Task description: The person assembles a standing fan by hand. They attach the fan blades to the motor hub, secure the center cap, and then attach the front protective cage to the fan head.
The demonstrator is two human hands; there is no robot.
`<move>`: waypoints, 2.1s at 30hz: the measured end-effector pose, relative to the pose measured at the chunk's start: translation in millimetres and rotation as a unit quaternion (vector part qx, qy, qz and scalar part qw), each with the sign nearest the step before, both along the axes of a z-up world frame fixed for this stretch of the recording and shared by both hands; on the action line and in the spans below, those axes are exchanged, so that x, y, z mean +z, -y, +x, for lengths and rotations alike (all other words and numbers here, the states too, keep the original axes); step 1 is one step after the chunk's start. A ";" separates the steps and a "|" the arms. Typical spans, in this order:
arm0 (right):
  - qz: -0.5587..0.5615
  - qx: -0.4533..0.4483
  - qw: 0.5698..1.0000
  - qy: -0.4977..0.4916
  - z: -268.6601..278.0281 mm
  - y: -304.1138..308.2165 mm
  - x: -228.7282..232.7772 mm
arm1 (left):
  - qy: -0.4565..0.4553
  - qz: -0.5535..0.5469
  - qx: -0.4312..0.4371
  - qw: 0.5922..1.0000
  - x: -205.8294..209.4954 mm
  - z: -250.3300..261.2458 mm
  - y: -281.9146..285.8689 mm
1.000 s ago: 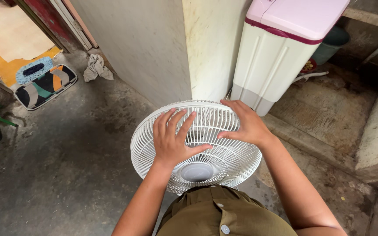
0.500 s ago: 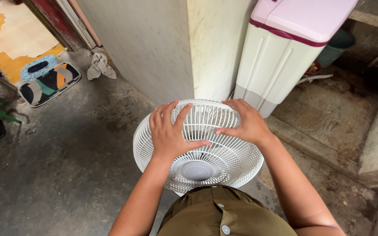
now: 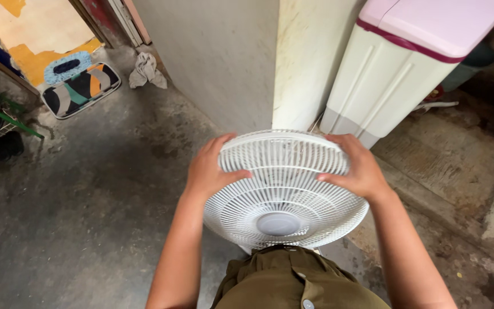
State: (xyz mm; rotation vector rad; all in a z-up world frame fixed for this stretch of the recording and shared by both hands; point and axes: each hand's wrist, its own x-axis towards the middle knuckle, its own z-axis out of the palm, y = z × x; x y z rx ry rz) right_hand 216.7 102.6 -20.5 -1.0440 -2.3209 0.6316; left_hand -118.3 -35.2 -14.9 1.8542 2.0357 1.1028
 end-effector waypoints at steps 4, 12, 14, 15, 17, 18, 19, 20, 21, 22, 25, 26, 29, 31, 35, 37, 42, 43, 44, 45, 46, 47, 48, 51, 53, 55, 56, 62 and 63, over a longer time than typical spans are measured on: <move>0.002 -0.005 1.000 0.010 6.8 -2.2 0.5 | 0.009 -0.013 0.003 1.000 2.4 8.3 -7.2; 0.112 0.007 0.993 0.024 -15.2 20.7 45.6 | 0.001 0.009 -0.013 1.000 11.2 11.1 -12.8; 0.197 0.030 0.979 0.038 -38.1 34.6 62.4 | -0.008 0.003 -0.015 1.000 13.2 15.7 -13.6; 0.242 0.037 0.967 0.074 -52.6 40.6 68.5 | -0.009 0.010 -0.021 1.000 13.7 17.3 -12.6; 0.325 0.051 0.932 0.148 -78.6 43.4 77.9 | -0.010 0.024 -0.033 0.999 12.7 19.7 -10.0; 0.259 0.055 0.952 0.150 -84.9 41.2 82.5 | -0.008 0.025 -0.036 0.999 11.5 19.7 -10.0; 0.194 0.060 0.967 0.151 -92.2 37.0 85.3 | -0.008 0.028 -0.038 0.999 10.6 18.1 -11.4; 0.127 0.065 0.978 0.150 -97.1 35.9 85.7 | -0.007 0.030 -0.040 0.999 9.6 15.6 -12.1; 0.131 0.059 0.977 0.156 -99.8 36.0 85.1 | -0.006 0.022 -0.051 0.998 9.4 11.4 -14.2; 0.135 0.053 0.976 0.162 -101.6 35.5 83.7 | -0.005 0.015 -0.062 0.998 9.2 6.3 -16.3; 0.139 0.040 0.977 0.157 -97.8 32.8 79.7 | 0.020 0.005 -0.097 0.995 8.1 -17.6 -18.1; 0.140 0.038 0.978 0.150 -95.7 31.8 78.7 | 0.030 0.003 -0.107 0.994 7.9 -24.2 -18.4; 0.130 0.026 0.974 0.186 -94.6 27.1 75.9 | 0.101 -0.115 -0.117 0.981 5.3 -22.1 -18.3; 0.118 0.022 0.978 0.170 -92.4 25.6 77.1 | 0.084 -0.105 -0.107 0.985 4.5 -17.6 -17.7; 0.116 0.019 0.978 0.173 -90.5 26.1 77.7 | 0.072 -0.094 -0.096 0.988 4.9 -13.2 -15.9; 0.118 0.023 0.979 0.164 -89.4 24.4 77.3 | 0.068 -0.117 -0.098 0.986 4.2 -14.1 -19.0; 0.110 0.008 0.980 0.164 -81.8 22.1 69.6 | 0.205 -0.083 -0.174 0.960 -21.5 -52.5 -18.5; 0.104 0.007 0.981 0.165 -78.8 19.8 68.2 | 0.195 -0.065 -0.184 0.961 -30.2 -66.6 -12.9; 0.098 0.006 0.981 0.166 -75.3 18.1 66.8 | 0.185 -0.047 -0.194 0.962 -40.6 -74.5 -8.4; 0.090 -0.002 0.985 0.150 -71.1 19.7 64.3 | 0.226 -0.061 -0.210 0.949 -52.8 -75.7 -3.4; 0.082 -0.010 0.987 0.134 -66.8 22.4 62.0 | 0.268 -0.074 -0.227 0.934 -64.5 -75.6 2.6; 0.073 -0.019 0.990 0.118 -64.3 22.5 60.5 | 0.307 -0.088 -0.243 0.916 -73.6 -77.4 6.7; 0.078 -0.016 0.990 0.119 -62.9 20.3 60.2 | 0.320 -0.075 -0.232 0.916 -81.1 -76.6 8.7; 0.076 -0.013 0.991 0.111 -60.9 22.2 57.1 | 0.365 -0.043 -0.214 0.905 -95.8 -64.9 12.8; 0.063 -0.019 0.994 0.092 -58.7 23.4 58.6 | 0.403 -0.021 -0.223 0.888 -98.0 -61.5 9.1; 0.062 -0.022 0.994 0.092 -58.2 22.9 59.2 | 0.376 -0.013 -0.217 0.901 -98.2 -59.8 5.8; 0.061 -0.024 0.994 0.093 -57.8 23.5 58.8 | 0.364 -0.010 -0.214 0.907 -98.6 -59.2 5.2; 0.070 -0.042 0.993 0.084 -57.5 30.0 61.3 | 0.378 -0.032 -0.222 0.898 -100.8 -62.2 -1.0; 0.098 -0.045 0.990 0.089 -58.7 31.4 60.9 | 0.387 -0.029 -0.230 0.893 -102.7 -65.0 -0.9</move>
